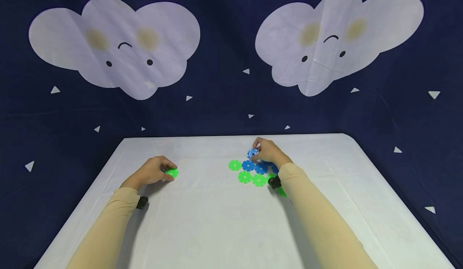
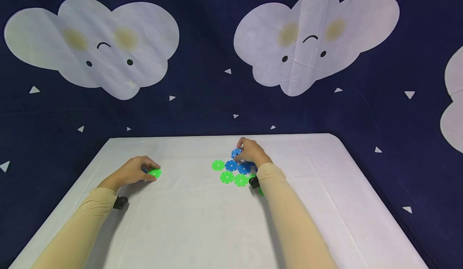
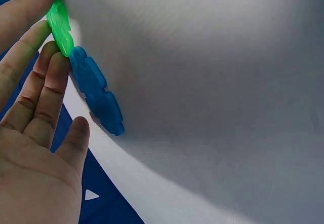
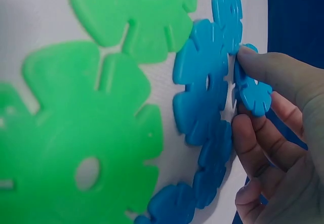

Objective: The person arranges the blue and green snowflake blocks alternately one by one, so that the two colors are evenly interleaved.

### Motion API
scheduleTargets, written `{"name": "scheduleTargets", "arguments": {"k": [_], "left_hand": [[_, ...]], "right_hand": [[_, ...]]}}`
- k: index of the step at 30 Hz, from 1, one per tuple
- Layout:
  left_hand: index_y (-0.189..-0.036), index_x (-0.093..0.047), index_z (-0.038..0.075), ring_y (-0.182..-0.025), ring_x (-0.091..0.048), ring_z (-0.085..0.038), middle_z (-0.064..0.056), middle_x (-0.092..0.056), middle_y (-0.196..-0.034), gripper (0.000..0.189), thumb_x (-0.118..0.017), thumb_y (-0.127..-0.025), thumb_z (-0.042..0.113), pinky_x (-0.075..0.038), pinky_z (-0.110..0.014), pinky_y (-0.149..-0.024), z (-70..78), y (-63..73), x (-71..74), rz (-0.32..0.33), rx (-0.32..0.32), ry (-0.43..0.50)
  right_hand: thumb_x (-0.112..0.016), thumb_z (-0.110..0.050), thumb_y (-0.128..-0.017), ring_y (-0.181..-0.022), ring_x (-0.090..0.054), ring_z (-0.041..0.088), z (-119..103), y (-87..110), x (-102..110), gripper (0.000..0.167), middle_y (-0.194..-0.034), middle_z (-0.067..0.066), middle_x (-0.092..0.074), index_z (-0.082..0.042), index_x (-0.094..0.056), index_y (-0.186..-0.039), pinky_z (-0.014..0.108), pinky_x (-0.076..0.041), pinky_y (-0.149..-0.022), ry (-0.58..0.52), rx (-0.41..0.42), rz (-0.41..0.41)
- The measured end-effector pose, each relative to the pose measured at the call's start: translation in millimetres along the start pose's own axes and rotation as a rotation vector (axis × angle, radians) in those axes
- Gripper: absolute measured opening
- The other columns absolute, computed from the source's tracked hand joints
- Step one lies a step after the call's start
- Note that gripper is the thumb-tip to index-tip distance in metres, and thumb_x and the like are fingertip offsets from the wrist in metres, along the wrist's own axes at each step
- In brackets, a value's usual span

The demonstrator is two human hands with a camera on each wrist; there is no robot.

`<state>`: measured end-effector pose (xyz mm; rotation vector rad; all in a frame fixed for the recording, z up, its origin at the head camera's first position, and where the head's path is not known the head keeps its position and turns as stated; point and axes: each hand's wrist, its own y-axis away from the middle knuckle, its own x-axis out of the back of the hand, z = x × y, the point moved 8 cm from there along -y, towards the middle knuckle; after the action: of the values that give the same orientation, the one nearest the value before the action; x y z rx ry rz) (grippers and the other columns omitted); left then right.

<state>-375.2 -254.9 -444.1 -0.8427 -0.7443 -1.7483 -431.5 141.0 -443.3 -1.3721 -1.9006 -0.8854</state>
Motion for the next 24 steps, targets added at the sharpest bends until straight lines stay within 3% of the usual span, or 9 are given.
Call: {"name": "scheduleTargets", "arguments": {"k": [7, 24], "left_hand": [[-0.119, -0.079, 0.003, -0.106, -0.067, -0.027, -0.013, -0.073, -0.116, 0.041, -0.094, -0.082, 0.013, -0.058, -0.047, -0.095, 0.1, -0.8, 0.0, -0.003, -0.004, -0.005], [-0.119, -0.078, 0.003, -0.107, -0.068, -0.027, -0.013, -0.073, -0.116, 0.041, -0.094, -0.082, 0.012, -0.057, -0.047, -0.097, -1.3, -0.3, 0.9, -0.003, 0.003, 0.011]], "right_hand": [[-0.084, -0.025, -0.094, -0.12, -0.065, 0.034, -8, 1.8, -3, 0.048, -0.135, 0.022, -0.067, -0.011, -0.06, -0.134, 0.056, -0.052, -0.109, -0.005, 0.031, -0.033], [-0.088, -0.019, -0.09, -0.117, -0.065, 0.031, -13, 2.2, -2, 0.053, -0.131, 0.019, -0.068, -0.007, -0.066, -0.137, 0.049, -0.055, -0.107, 0.013, 0.056, -0.079]]}}
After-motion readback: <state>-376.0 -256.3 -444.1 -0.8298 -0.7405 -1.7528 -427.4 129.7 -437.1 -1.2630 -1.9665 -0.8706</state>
